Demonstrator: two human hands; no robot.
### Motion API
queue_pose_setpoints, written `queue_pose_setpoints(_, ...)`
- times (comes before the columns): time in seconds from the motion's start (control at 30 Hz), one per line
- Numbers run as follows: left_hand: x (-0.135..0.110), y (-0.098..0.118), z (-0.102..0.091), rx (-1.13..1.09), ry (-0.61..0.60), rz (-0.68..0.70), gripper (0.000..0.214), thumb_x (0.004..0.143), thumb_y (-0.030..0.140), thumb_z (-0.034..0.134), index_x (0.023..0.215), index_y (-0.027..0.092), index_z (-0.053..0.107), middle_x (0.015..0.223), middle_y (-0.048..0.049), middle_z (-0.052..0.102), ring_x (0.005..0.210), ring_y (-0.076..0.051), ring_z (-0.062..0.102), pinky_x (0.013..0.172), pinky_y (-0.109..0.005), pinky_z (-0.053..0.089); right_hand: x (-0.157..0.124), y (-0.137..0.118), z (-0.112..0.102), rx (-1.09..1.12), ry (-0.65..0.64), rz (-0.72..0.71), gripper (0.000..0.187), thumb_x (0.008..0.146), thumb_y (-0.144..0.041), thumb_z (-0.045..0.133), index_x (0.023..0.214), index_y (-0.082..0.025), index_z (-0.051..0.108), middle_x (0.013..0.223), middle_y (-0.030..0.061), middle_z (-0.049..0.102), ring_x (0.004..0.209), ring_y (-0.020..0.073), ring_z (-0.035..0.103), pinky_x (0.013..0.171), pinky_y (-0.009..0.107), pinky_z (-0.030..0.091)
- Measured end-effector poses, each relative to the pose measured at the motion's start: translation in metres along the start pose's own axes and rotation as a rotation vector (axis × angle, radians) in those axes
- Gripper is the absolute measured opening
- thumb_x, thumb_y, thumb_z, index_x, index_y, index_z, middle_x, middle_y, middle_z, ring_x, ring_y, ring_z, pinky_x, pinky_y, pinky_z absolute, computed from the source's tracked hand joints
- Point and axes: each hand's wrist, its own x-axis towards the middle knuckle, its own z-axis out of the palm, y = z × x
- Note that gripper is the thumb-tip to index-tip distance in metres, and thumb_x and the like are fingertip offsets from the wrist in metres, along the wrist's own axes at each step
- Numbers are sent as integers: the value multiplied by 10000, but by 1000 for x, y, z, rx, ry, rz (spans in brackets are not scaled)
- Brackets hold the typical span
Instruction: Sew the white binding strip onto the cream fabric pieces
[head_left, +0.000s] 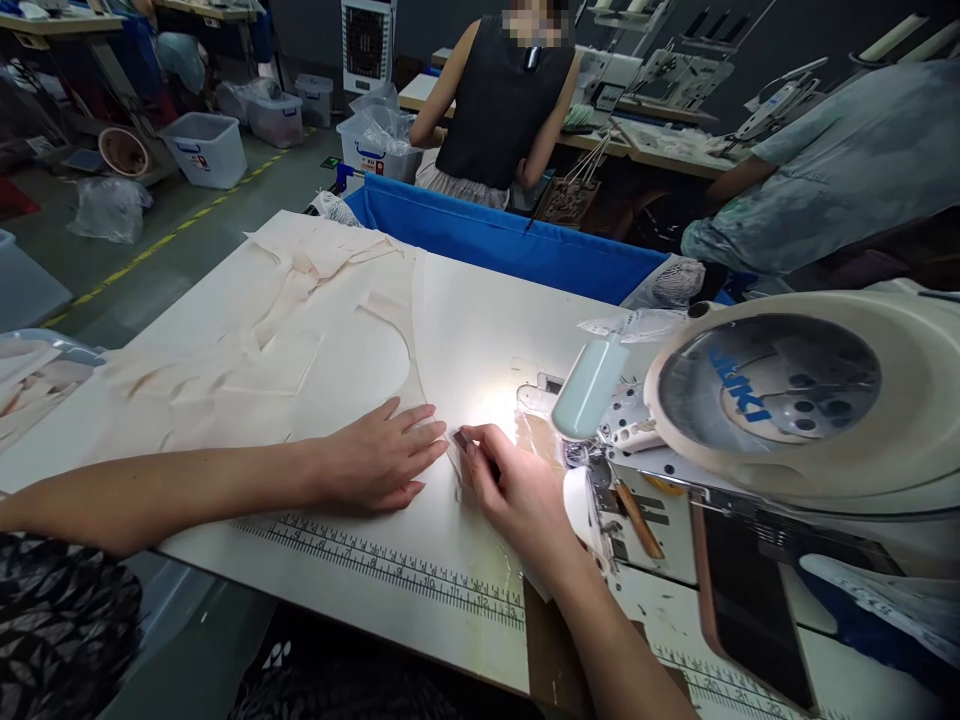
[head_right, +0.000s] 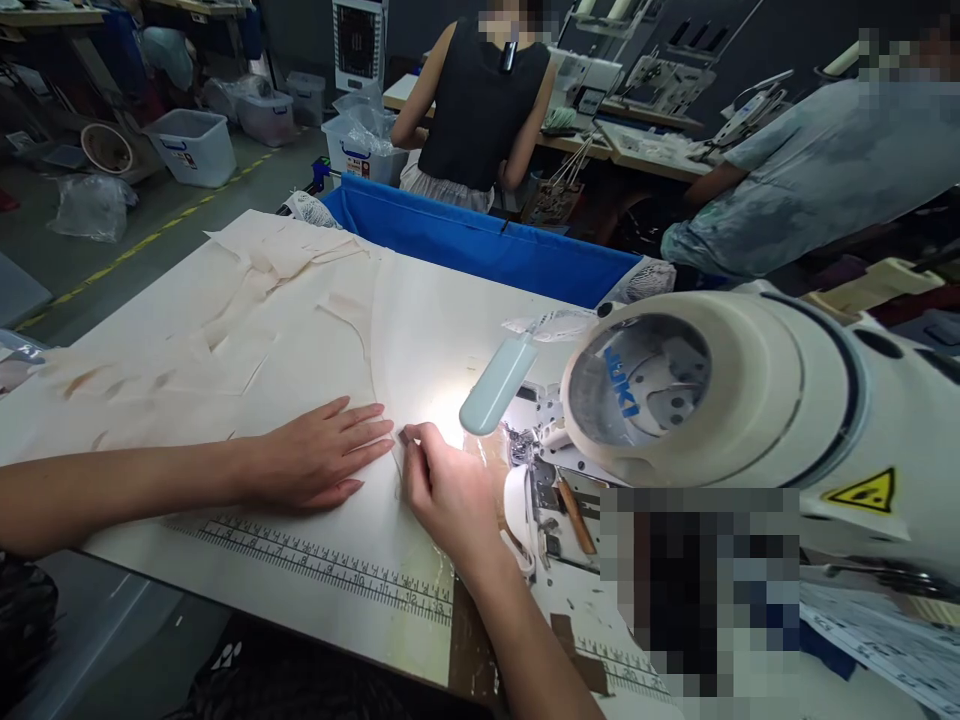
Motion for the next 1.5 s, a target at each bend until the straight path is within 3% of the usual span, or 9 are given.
queue_pose_setpoints(0.27, 0, -1, 1, -21, 26, 3, 477, 953, 348, 478, 1333, 61, 508, 1387, -182, 524, 1325, -359, 430, 1031, -504, 382, 6, -1, 7, -26, -37, -19, 221, 957, -271, 372, 941, -210, 585, 651, 4, 673, 524, 146, 588, 499, 252, 369)
queue_pose_setpoints(0.47, 1, 0, 0, 3, -8, -8, 473, 971, 350, 436, 1345, 69, 500, 1411, -169, 514, 1333, -346, 420, 1004, -487, 406, 5, -3, 0, -86, -39, -42, 210, 900, -249, 401, 835, -216, 598, 557, 3, 607, 460, 151, 510, 462, 278, 239)
queue_pose_setpoints(0.7, 0, 0, 1, -4, 17, 6, 482, 957, 337, 468, 1348, 57, 497, 1415, -191, 500, 1325, -366, 431, 1011, -502, 397, 8, 6, -7, 53, -6, 12, 198, 932, -263, 400, 934, -231, 595, 777, 9, 722, 647, 152, 649, 575, 261, 440)
queue_pose_setpoints(1.1, 1, 4, -2, 25, -30, 3, 477, 975, 335, 417, 1385, 99, 477, 1433, -197, 484, 1328, -387, 422, 989, -537, 420, -13, 11, -5, 82, 2, -27, 246, 974, -296, 400, 1061, -194, 606, 657, -8, 662, 510, 139, 583, 520, 264, 411)
queue_pose_setpoints(1.27, 0, 4, -1, 35, -23, 7, 484, 963, 339, 435, 1379, 94, 475, 1434, -202, 478, 1327, -384, 419, 1007, -539, 414, -7, 1, -1, 42, 17, -8, 223, 969, -283, 410, 1018, -206, 613, 696, 6, 692, 592, 153, 635, 545, 261, 407)
queue_pose_setpoints(1.5, 1, 4, -1, 33, -8, 4, 470, 965, 332, 425, 1361, 88, 488, 1419, -203, 487, 1312, -388, 429, 994, -550, 425, 6, -3, 5, 45, -18, -4, 197, 955, -273, 412, 935, -206, 596, 659, -1, 674, 540, 139, 594, 510, 246, 384)
